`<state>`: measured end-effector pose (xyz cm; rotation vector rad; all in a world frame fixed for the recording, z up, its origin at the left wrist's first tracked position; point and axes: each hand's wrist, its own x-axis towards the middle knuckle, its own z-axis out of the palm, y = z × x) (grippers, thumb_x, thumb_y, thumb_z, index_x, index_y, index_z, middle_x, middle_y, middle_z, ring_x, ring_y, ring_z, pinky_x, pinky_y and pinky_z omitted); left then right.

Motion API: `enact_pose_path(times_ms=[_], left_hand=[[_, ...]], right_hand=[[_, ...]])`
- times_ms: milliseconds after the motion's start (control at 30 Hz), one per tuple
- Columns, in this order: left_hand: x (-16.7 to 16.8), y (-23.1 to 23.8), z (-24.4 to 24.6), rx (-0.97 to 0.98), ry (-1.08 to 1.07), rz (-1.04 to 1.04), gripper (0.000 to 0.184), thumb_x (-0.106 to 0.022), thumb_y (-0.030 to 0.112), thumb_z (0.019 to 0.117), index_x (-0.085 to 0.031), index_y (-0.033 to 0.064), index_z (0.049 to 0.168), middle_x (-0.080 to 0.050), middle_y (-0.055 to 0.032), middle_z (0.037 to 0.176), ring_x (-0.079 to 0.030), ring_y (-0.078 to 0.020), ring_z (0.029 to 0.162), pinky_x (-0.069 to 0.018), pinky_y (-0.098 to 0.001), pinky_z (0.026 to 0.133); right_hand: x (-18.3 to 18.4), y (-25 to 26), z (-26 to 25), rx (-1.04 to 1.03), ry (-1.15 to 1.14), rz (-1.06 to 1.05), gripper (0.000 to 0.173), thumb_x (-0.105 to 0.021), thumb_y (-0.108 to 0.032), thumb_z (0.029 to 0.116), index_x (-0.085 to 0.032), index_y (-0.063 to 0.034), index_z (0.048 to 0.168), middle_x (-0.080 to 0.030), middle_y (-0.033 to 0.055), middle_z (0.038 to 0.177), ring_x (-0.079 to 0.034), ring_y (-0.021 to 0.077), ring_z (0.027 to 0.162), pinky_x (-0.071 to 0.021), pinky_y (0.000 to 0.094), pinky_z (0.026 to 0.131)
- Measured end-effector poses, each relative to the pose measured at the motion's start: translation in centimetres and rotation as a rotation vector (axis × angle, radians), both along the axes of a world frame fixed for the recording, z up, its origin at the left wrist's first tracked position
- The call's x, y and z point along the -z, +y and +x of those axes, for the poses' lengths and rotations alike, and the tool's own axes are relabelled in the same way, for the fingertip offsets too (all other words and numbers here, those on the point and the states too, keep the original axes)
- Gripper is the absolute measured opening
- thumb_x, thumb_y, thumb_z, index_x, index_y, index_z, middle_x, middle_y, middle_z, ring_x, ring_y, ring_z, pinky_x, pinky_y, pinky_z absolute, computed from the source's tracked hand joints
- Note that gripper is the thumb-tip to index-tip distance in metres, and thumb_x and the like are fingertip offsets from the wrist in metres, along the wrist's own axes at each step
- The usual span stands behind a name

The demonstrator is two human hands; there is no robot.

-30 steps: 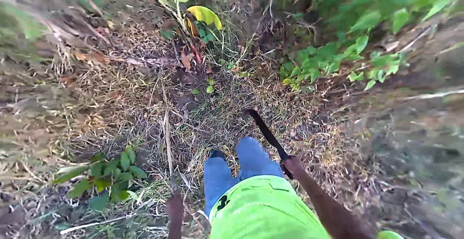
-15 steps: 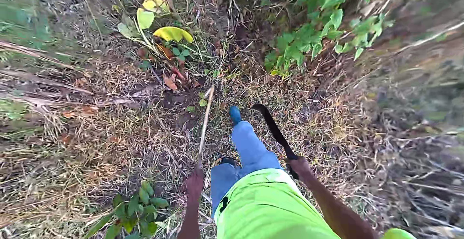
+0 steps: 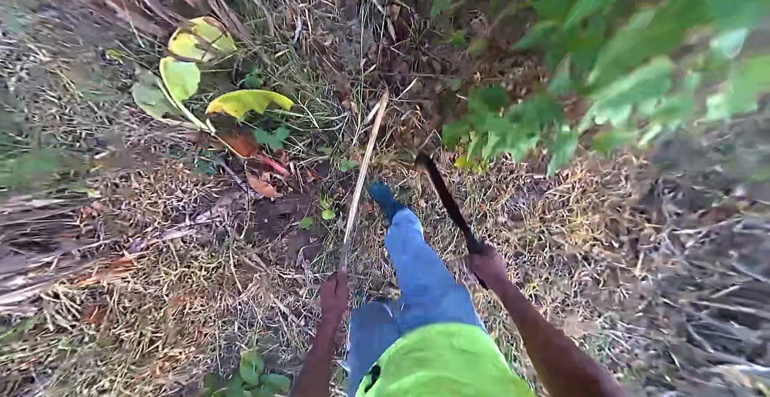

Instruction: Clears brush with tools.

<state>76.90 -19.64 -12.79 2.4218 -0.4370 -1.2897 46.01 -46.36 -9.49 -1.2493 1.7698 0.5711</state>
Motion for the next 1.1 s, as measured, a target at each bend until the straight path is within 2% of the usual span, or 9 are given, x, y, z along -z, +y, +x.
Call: enact_pose_path(times_ms=[200, 333, 433, 567, 733, 833, 900, 1000, 1100], left_hand=[[4.3, -22.9, 12.2, 0.014, -0.052, -0.117, 0.059, -0.033, 0.041, 0.1111, -0.067, -0.0076, 0.108, -0.065, -0.0196, 0.080, -0.067, -0.0323, 0.076, -0.0556, -0.0521, 0.075], [14.0, -32.0, 19.8, -0.108, -0.017, -0.024, 0.065, -0.031, 0.047, 0.1117, -0.068, -0.0055, 0.105, -0.066, -0.0227, 0.083, -0.067, -0.0364, 0.079, -0.0554, -0.0558, 0.079], [21.1, -27.5, 19.3, -0.279, 0.099, 0.168, 0.064, -0.031, 0.049, 0.1113, -0.065, -0.0053, 0.117, -0.067, -0.0248, 0.096, -0.067, -0.0368, 0.084, -0.0561, -0.0556, 0.081], [17.3, -15.0, 9.9, -0.490, 0.237, 0.328, 0.060, -0.034, 0.046, 0.1121, -0.063, -0.0065, 0.112, -0.058, -0.0180, 0.078, -0.055, -0.0287, 0.065, -0.0520, -0.0496, 0.064], [11.9, -17.2, 7.5, -0.381, 0.189, 0.452, 0.064, -0.033, 0.045, 0.1120, -0.070, -0.0066, 0.108, -0.069, -0.0280, 0.095, -0.068, -0.0423, 0.090, -0.0532, -0.0620, 0.085], [11.3, -19.1, 6.9, -0.382, 0.179, 0.498, 0.064, -0.035, 0.046, 0.1116, -0.072, -0.0061, 0.106, -0.070, -0.0292, 0.098, -0.069, -0.0445, 0.096, -0.0518, -0.0640, 0.088], [10.7, -19.3, 6.5, -0.382, 0.170, 0.493, 0.064, -0.035, 0.046, 0.1116, -0.072, -0.0056, 0.104, -0.070, -0.0288, 0.094, -0.069, -0.0445, 0.093, -0.0523, -0.0646, 0.086], [11.5, -19.3, 5.8, -0.410, 0.135, 0.414, 0.069, -0.032, 0.050, 0.1112, -0.070, -0.0050, 0.091, -0.065, -0.0234, 0.077, -0.065, -0.0395, 0.075, -0.0520, -0.0615, 0.074], [12.4, -19.3, 5.5, -0.448, 0.117, 0.388, 0.068, -0.034, 0.049, 0.1111, -0.069, -0.0043, 0.087, -0.062, -0.0206, 0.072, -0.063, -0.0373, 0.071, -0.0509, -0.0599, 0.071]], right_hand=[[2.1, -6.9, 3.0, -0.146, 0.130, 0.047, 0.041, -0.073, -0.026, 0.0902, -0.067, -0.0048, 0.125, -0.073, 0.0224, 0.100, -0.073, 0.0397, 0.089, -0.0569, 0.0648, 0.082], [3.6, -12.3, 6.7, -0.184, 0.103, 0.025, 0.044, -0.074, -0.025, 0.0900, -0.065, -0.0046, 0.128, -0.073, 0.0217, 0.097, -0.073, 0.0388, 0.084, -0.0579, 0.0644, 0.079], [4.5, -16.9, 10.5, -0.252, 0.008, -0.056, 0.042, -0.075, -0.020, 0.0875, -0.066, -0.0009, 0.124, -0.073, 0.0219, 0.094, -0.072, 0.0387, 0.081, -0.0571, 0.0648, 0.076], [5.9, -21.1, 15.7, -0.332, 0.002, -0.040, 0.043, -0.074, -0.023, 0.0912, -0.065, -0.0026, 0.128, -0.073, 0.0230, 0.099, -0.072, 0.0400, 0.086, -0.0559, 0.0659, 0.080], [10.7, -27.5, 24.6, -0.398, -0.191, 0.003, 0.045, -0.065, -0.034, 0.0985, -0.062, 0.0001, 0.127, -0.071, 0.0170, 0.099, -0.072, 0.0282, 0.082, -0.0614, 0.0511, 0.078], [13.4, -34.4, 35.1, -0.453, -0.344, -0.024, 0.044, -0.061, -0.033, 0.1032, -0.065, 0.0047, 0.124, -0.072, 0.0229, 0.098, -0.072, 0.0347, 0.085, -0.0585, 0.0576, 0.082], [16.0, -37.0, 41.0, -0.385, -0.508, -0.116, 0.044, -0.058, -0.035, 0.1044, -0.062, 0.0045, 0.122, -0.070, 0.0168, 0.088, -0.071, 0.0280, 0.071, -0.0623, 0.0512, 0.071], [19.3, -39.9, 50.7, -0.275, -0.675, -0.308, 0.048, -0.057, -0.037, 0.1047, -0.056, 0.0031, 0.130, -0.070, 0.0143, 0.089, -0.071, 0.0257, 0.070, -0.0636, 0.0492, 0.069], [22.4, -41.5, 51.3, -0.391, -0.548, -0.350, 0.048, -0.059, -0.038, 0.1017, -0.058, 0.0040, 0.125, -0.070, 0.0166, 0.088, -0.072, 0.0287, 0.071, -0.0638, 0.0517, 0.070]])
